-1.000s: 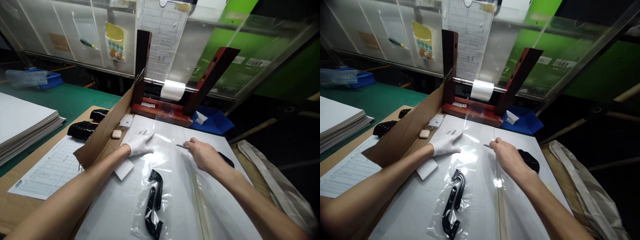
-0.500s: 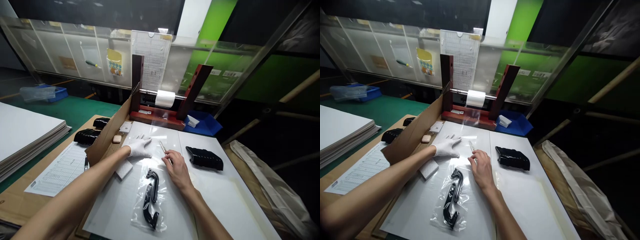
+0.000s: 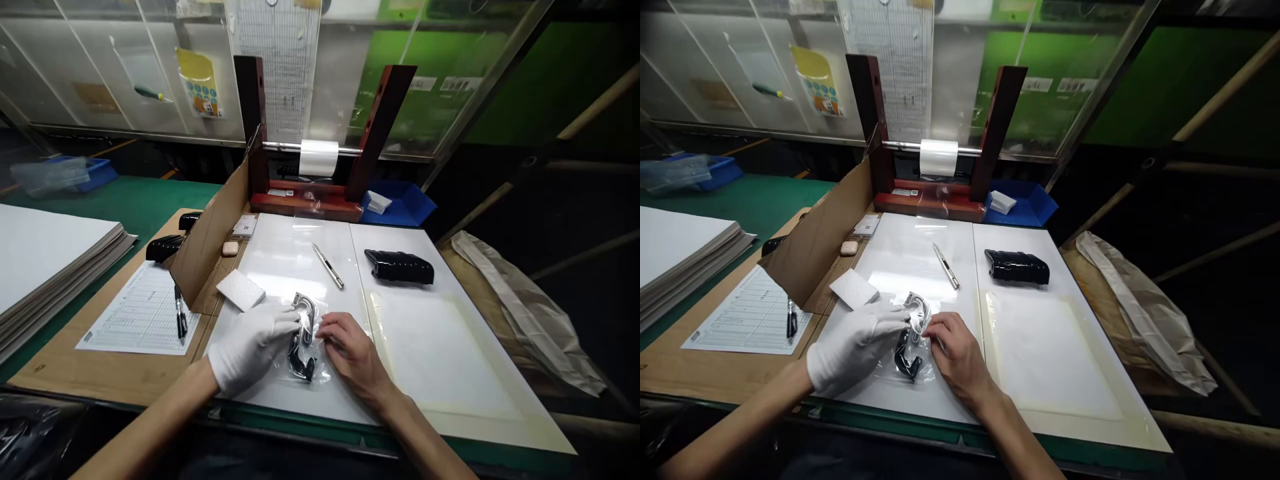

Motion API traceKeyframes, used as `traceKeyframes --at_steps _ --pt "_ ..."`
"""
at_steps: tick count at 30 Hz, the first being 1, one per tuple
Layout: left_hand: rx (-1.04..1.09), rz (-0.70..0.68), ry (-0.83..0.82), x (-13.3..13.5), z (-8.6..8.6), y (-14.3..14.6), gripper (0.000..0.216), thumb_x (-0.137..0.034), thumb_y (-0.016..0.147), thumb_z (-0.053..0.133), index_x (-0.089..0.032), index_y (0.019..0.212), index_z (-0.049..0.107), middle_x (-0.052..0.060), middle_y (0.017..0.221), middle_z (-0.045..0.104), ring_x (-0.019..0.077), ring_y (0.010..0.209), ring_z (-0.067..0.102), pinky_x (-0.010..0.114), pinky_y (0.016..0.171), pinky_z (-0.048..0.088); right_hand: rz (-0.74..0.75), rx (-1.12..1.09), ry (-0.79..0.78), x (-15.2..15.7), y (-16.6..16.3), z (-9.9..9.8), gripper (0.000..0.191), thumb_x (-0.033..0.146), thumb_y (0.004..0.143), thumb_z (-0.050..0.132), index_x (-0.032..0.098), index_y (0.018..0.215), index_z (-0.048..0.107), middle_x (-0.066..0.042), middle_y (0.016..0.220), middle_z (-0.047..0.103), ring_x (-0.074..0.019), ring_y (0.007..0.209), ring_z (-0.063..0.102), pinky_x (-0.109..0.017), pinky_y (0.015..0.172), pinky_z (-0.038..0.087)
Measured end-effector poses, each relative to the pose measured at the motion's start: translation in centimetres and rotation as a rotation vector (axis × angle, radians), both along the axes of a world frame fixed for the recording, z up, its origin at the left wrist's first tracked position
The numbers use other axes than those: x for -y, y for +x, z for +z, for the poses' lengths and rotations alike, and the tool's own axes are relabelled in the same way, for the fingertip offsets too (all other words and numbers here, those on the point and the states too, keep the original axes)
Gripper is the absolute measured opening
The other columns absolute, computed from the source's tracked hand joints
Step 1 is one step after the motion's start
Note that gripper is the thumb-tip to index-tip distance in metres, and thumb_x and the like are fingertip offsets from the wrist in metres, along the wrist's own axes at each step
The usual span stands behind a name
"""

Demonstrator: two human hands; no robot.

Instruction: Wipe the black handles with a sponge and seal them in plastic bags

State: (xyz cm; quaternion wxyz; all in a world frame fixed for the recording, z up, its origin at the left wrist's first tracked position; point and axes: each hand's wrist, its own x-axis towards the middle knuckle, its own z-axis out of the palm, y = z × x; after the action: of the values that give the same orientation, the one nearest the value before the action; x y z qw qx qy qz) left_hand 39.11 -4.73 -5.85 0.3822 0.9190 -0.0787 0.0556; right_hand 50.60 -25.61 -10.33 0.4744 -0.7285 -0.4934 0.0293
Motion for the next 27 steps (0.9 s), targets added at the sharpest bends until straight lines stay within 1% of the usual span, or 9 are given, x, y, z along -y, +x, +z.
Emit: traceKeyframes --at_steps 4,8,11,14,17,20,24,26,27 --pt "0.030 -0.031 0.198 0.8 -0.2 -3.5 0.028 -0.027 0.103 0.047 -0.024 0.104 0.075 0.008 0.102 0.076 0.0201 0.092 0.071 0.033 0.085 0.058 -0.025 0.072 -0.041 1.4 -1.0 0.3 0.025 0.008 0.088 0.048 0.024 0.081 0.066 -0.005 0.090 0.068 -0.0235 0.091 0.063 -0.040 0.077 0.054" --pt "0.069 0.157 0.283 1.7 0.4 -3.0 0.038 -0.032 0.105 0.042 -0.022 0.085 0.073 0.003 0.078 0.074 0.0169 0.072 0.069 0.029 0.074 0.057 -0.178 0.074 -0.086 -0.5 -0.5 1.3 0.026 0.012 0.094 0.046 0.022 0.094 0.070 -0.008 0.101 0.071 -0.0245 0.101 0.065 -0.043 0.087 0.055" --pt "0.043 0.265 0.275 3.0 -0.4 -0.2 0.035 -0.029 0.106 0.037 -0.018 0.123 0.066 0.009 0.118 0.073 0.0220 0.109 0.069 0.035 0.096 0.055 -0.249 0.063 -0.171 -3.3 0.3 0.4 0.039 0.014 0.098 0.038 0.017 0.125 0.065 -0.011 0.126 0.069 -0.0258 0.126 0.059 -0.049 0.107 0.049" --pt "-0.055 0.275 0.291 4.2 -2.5 2.1 0.056 -0.027 0.102 0.042 -0.012 0.155 0.034 0.016 0.160 0.041 0.0318 0.151 0.032 0.049 0.121 0.036 -0.225 0.080 -0.280 -4.9 0.6 -1.7 0.057 0.006 0.092 0.030 0.011 0.145 0.050 -0.014 0.151 0.051 -0.0266 0.148 0.038 -0.055 0.121 0.032" --pt "-0.142 0.268 0.311 4.7 -3.8 3.2 0.064 -0.025 0.099 0.042 -0.007 0.158 0.025 0.018 0.168 0.020 0.0371 0.156 0.010 0.057 0.126 0.022 -0.175 0.113 -0.347 -5.1 0.5 -3.1 0.066 0.005 0.089 0.032 0.012 0.155 0.036 -0.012 0.163 0.032 -0.0247 0.155 0.019 -0.056 0.126 0.018" --pt "-0.172 0.259 0.322 5.1 -3.2 3.0 0.061 -0.023 0.099 0.040 -0.003 0.155 0.031 0.021 0.167 0.021 0.0390 0.155 0.008 0.060 0.126 0.017 -0.155 0.146 -0.362 -4.7 0.8 -3.2 0.065 0.007 0.094 0.028 0.014 0.158 0.029 -0.011 0.164 0.028 -0.0240 0.156 0.014 -0.058 0.126 0.016" --pt "-0.149 0.260 0.289 6.7 -2.3 -2.5 0.061 -0.028 0.098 0.045 -0.007 0.154 0.037 0.020 0.165 0.026 0.0375 0.155 0.013 0.057 0.127 0.018 -0.070 0.188 -0.312 -3.9 1.8 -2.8 0.064 0.005 0.095 0.025 0.020 0.157 0.032 -0.007 0.159 0.041 -0.0217 0.153 0.025 -0.057 0.125 0.024" --pt "-0.194 0.288 -0.001 7.6 -3.0 -7.6 0.056 -0.032 0.101 0.043 -0.019 0.155 0.039 0.013 0.163 0.035 0.0324 0.153 0.028 0.053 0.125 0.028 -0.012 0.195 -0.278 -3.3 1.7 -2.6 0.062 0.006 0.095 0.029 0.026 0.151 0.044 -0.004 0.152 0.051 -0.0215 0.149 0.035 -0.057 0.124 0.027" --pt "-0.253 0.338 -0.201 7.9 -3.5 -10.2 0.055 -0.043 0.101 0.044 -0.021 0.151 0.047 0.014 0.154 0.050 0.0322 0.145 0.043 0.052 0.122 0.034 0.008 0.192 -0.261 -3.0 1.2 -2.6 0.060 0.007 0.095 0.031 0.028 0.148 0.048 -0.003 0.148 0.055 -0.0219 0.147 0.040 -0.058 0.124 0.028"
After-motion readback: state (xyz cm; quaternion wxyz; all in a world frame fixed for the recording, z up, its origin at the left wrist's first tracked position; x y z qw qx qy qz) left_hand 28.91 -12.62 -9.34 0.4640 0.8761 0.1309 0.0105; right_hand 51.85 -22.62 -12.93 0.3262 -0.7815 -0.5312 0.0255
